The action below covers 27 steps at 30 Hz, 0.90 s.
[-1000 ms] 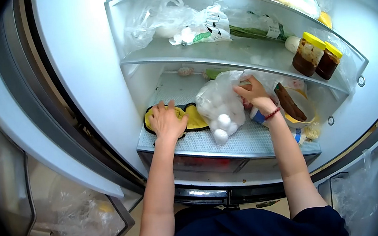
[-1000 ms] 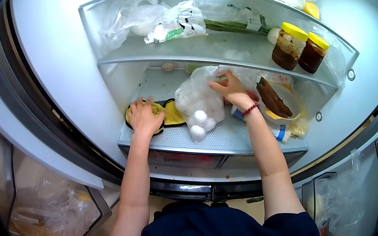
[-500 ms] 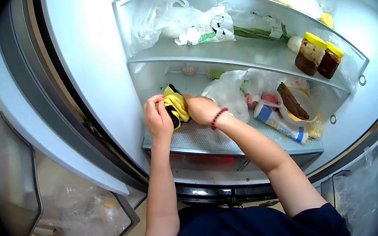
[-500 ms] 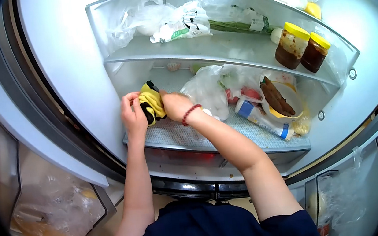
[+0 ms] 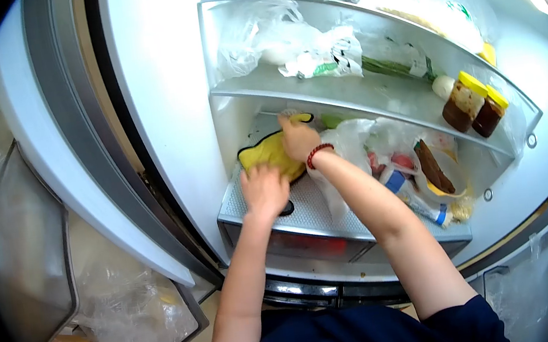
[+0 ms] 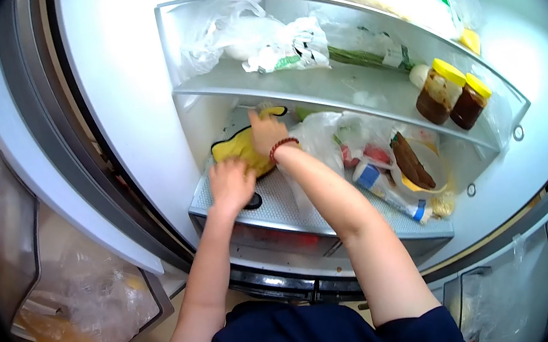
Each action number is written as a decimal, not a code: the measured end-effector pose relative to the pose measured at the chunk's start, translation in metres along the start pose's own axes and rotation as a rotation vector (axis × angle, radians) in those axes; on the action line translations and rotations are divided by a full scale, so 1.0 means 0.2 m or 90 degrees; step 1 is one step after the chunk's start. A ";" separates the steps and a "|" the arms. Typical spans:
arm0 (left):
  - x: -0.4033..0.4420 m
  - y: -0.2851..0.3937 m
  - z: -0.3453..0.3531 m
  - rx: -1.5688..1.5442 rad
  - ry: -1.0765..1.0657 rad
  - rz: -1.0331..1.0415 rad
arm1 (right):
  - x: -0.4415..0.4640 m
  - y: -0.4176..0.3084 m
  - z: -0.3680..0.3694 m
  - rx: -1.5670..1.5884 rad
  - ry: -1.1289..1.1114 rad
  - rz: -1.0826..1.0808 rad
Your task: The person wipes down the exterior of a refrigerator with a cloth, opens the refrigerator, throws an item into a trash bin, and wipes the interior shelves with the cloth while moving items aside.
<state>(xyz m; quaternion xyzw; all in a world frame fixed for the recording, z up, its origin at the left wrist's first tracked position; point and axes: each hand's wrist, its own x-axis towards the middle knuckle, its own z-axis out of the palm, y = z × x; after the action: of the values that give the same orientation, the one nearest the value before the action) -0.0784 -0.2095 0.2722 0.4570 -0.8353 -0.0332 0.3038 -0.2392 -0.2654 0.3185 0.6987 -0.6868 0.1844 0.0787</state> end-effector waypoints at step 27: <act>0.14 -0.01 0.11 0.055 0.071 -0.083 | 0.55 -0.01 0.34 0.209 0.044 0.178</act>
<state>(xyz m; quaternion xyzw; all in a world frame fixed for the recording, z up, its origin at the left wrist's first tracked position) -0.1008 -0.2383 0.2666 0.5244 -0.7861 0.0086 0.3270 -0.2274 -0.3932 0.2959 0.5932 -0.7348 0.3266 -0.0388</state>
